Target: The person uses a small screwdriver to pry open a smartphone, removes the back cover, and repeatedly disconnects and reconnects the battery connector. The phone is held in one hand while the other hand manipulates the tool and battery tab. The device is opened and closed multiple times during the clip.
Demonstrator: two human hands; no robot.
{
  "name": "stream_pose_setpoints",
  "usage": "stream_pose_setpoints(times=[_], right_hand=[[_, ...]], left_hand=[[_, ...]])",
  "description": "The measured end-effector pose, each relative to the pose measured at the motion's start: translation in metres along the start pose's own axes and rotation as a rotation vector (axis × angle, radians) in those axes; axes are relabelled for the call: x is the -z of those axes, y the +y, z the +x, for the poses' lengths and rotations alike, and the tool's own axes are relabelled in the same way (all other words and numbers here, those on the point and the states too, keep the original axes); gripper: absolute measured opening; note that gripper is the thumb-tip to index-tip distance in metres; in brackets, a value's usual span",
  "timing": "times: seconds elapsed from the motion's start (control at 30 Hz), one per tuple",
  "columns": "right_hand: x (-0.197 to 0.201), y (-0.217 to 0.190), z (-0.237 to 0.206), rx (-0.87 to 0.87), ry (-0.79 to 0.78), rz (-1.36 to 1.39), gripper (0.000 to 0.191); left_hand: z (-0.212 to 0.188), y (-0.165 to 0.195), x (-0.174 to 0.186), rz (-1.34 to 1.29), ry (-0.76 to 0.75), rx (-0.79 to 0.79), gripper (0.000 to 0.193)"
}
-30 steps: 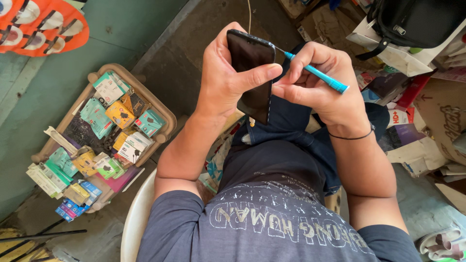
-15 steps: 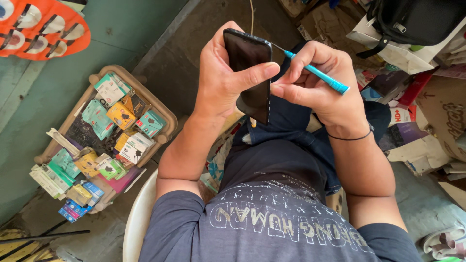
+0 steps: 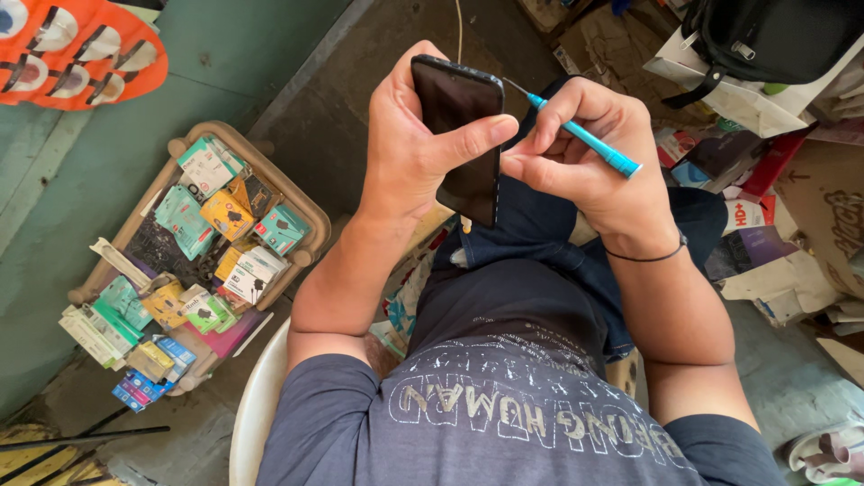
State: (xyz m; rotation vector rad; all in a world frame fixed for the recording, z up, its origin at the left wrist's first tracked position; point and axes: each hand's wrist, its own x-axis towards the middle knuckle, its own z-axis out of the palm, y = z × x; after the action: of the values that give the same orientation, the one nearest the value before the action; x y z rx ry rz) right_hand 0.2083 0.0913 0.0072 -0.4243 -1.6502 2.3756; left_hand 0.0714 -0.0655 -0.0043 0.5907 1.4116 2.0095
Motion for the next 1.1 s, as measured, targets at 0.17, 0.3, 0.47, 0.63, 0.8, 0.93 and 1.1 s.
stream_pose_setpoints(times=[0.17,0.3,0.47,0.63,0.8,0.93,1.1], right_hand=[[0.002,0.001,0.001,-0.004,-0.006,0.0,0.03],[0.005,0.002,0.001,-0.004,-0.003,0.001,0.03],[0.008,0.006,0.002,-0.006,0.003,0.0,0.029],[0.008,0.014,-0.001,0.02,0.006,0.051,0.029],[0.003,0.028,-0.007,0.088,0.093,0.023,0.018],[-0.006,0.044,-0.013,0.155,0.145,-0.279,0.009],[-0.017,0.064,-0.015,0.289,0.139,-0.639,0.019]], left_hand=[[0.0,-0.001,-0.001,-0.003,0.006,0.003,0.041],[0.001,-0.002,-0.003,-0.04,0.017,0.017,0.041],[0.002,-0.003,-0.005,-0.049,0.02,0.009,0.041],[0.004,-0.005,-0.005,-0.081,0.033,0.009,0.038],[0.014,-0.01,0.001,-0.121,0.107,-0.043,0.034],[0.029,-0.015,0.007,-0.166,0.186,-0.126,0.033],[0.043,-0.023,0.011,-0.262,0.251,-0.147,0.036]])
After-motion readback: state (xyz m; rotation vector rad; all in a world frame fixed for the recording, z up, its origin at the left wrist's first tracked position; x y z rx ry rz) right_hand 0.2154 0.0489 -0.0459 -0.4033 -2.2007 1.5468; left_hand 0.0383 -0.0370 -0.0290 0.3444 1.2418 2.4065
